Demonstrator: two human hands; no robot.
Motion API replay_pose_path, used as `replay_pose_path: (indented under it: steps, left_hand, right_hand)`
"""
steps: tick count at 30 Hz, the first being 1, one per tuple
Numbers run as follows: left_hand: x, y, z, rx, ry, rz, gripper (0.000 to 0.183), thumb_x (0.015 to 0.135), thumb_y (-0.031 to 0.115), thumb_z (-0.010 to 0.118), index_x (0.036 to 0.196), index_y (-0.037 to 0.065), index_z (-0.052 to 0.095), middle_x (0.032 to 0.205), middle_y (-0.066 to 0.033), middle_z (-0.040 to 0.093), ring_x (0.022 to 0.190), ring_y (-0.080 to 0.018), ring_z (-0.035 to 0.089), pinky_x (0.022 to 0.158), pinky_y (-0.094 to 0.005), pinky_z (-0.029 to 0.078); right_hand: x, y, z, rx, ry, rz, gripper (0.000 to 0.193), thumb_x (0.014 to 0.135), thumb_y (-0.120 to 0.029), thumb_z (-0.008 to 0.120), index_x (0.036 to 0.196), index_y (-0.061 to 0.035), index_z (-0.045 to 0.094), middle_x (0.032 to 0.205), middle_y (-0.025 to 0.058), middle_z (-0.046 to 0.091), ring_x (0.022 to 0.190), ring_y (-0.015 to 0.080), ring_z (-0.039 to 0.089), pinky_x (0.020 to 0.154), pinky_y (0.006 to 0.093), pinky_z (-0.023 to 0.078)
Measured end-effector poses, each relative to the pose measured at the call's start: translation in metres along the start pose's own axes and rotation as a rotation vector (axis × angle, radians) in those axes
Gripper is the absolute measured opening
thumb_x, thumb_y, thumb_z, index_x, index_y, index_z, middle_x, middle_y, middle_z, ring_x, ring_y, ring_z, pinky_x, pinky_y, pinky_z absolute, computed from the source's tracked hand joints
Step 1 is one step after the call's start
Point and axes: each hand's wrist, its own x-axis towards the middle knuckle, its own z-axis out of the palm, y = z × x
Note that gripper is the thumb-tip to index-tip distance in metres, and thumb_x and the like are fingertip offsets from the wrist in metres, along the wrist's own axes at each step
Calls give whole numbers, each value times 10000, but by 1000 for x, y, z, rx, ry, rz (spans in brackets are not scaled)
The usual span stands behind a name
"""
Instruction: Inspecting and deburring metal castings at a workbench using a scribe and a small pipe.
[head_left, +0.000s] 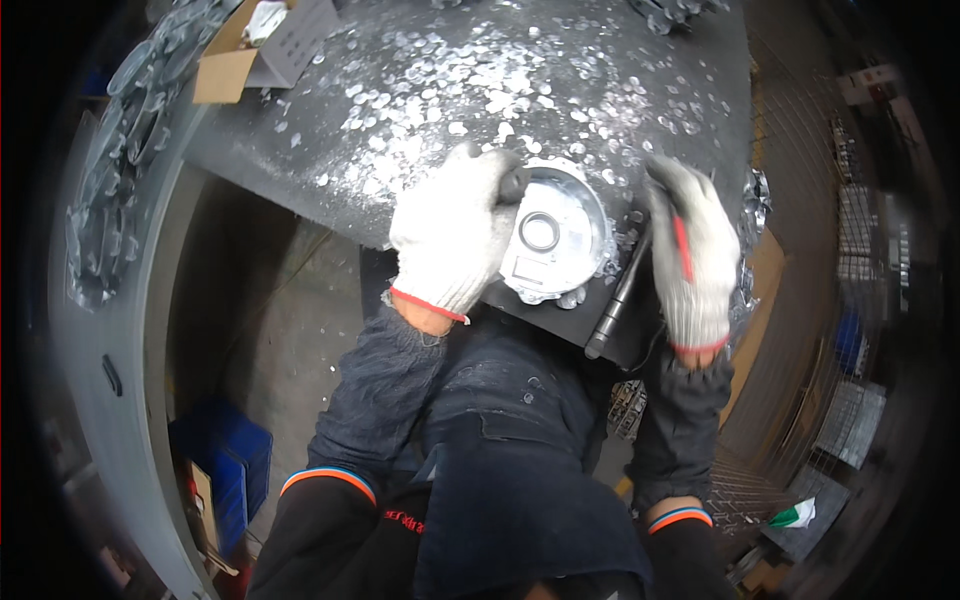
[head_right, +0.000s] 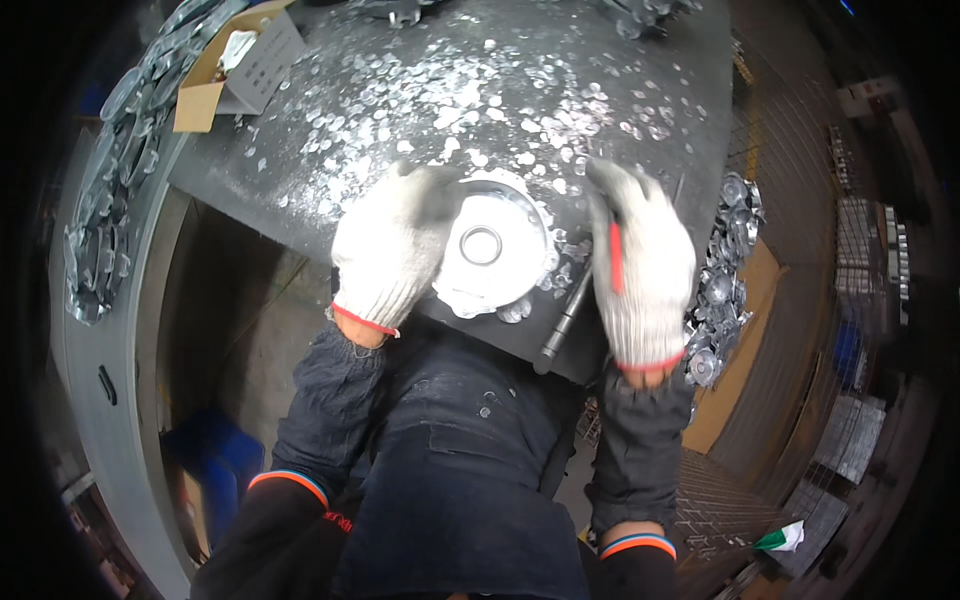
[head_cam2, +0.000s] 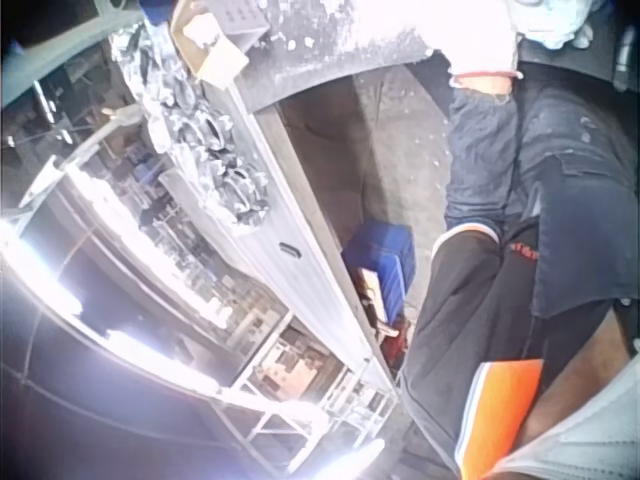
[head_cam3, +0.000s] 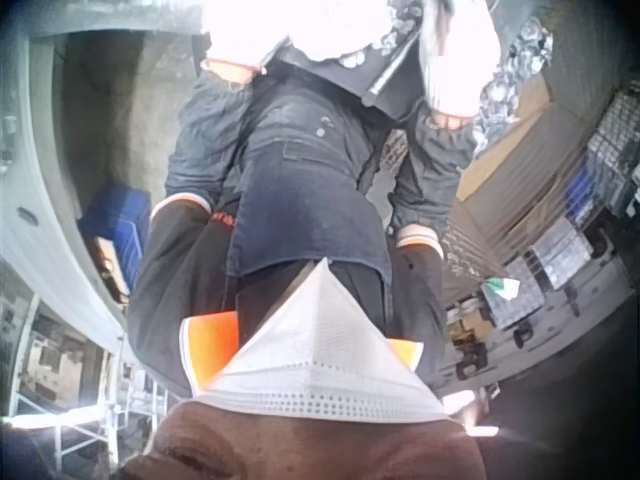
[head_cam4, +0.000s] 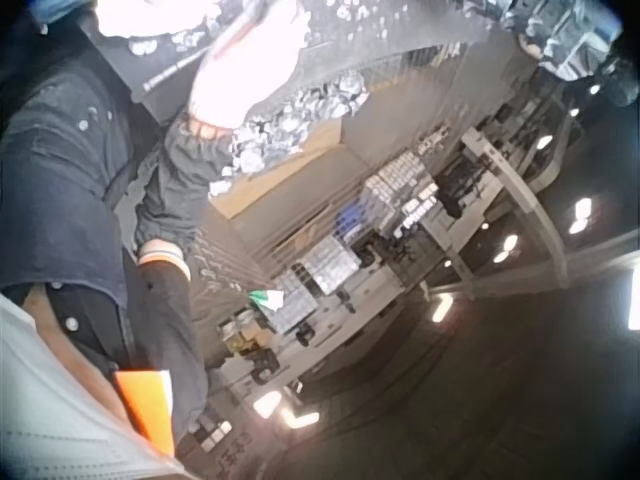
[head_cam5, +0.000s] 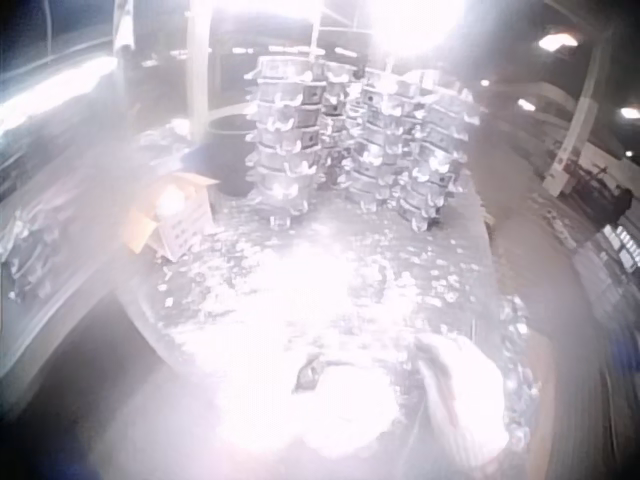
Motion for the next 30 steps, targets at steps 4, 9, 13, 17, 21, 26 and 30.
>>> replay_pose_path:
  steps: [4, 9, 13, 17, 21, 26, 30]
  left_hand:
    - [3, 9, -1, 95, -61, -34, 267, 924, 188, 745, 1185, 142, 777, 1006, -158, 766, 988, -356, 753, 877, -429, 597]
    - [1, 13, 8, 73, 31, -22, 232, 931, 132, 702, 1153, 121, 771, 956, -158, 731, 890, -364, 716, 802, -446, 573]
    - [2, 6, 1, 234, -55, -134, 187, 988, 247, 676, 1123, 145, 757, 996, -170, 728, 886, -382, 732, 775, -463, 587]
    - [1, 5, -18, 344, -29, -106, 279, 920, 151, 717, 1193, 166, 773, 1038, -139, 722, 910, -350, 733, 827, -453, 588]
    - [-7, 23, -38, 179, 91, 48, 364, 853, 51, 804, 1194, 177, 775, 1011, -107, 699, 858, -313, 721, 781, -421, 594]
    - [-22, 50, -56, 303, -324, 262, 383, 786, 85, 901, 1150, 138, 792, 1053, -107, 690, 850, -256, 719, 758, -386, 601]
    - [-38, 48, -41, 365, -430, 345, 404, 749, 140, 889, 1131, 220, 785, 1129, -129, 709, 866, -330, 753, 744, -424, 610]
  right_hand:
    - [23, 47, 19, -435, -65, -162, 476, 998, -107, 644, 1472, -147, 620, 1420, 181, 680, 1212, 384, 685, 990, 469, 581]
    - [-2, 34, 6, -386, 77, -114, 507, 963, -108, 704, 1464, -125, 624, 1251, 191, 698, 1011, 347, 711, 862, 439, 600]
    - [-57, -12, 3, -424, 44, 99, 443, 947, -234, 780, 1361, -117, 672, 1017, 124, 665, 795, 270, 679, 707, 400, 563]
    - [-88, -58, -10, -339, -213, 317, 508, 931, -335, 806, 1351, -109, 632, 929, 97, 641, 736, 286, 722, 635, 413, 579]
    - [-94, -61, -13, -309, -366, 442, 501, 945, -376, 784, 1350, -133, 617, 916, 106, 648, 736, 290, 763, 612, 442, 609]
    - [-95, -50, -4, -398, -391, 462, 532, 961, -340, 757, 1429, -140, 601, 877, 94, 627, 632, 271, 725, 572, 435, 582]
    - [-102, -47, 3, -468, -310, 360, 372, 942, -232, 687, 1301, -139, 653, 824, 66, 599, 574, 233, 705, 493, 427, 541]
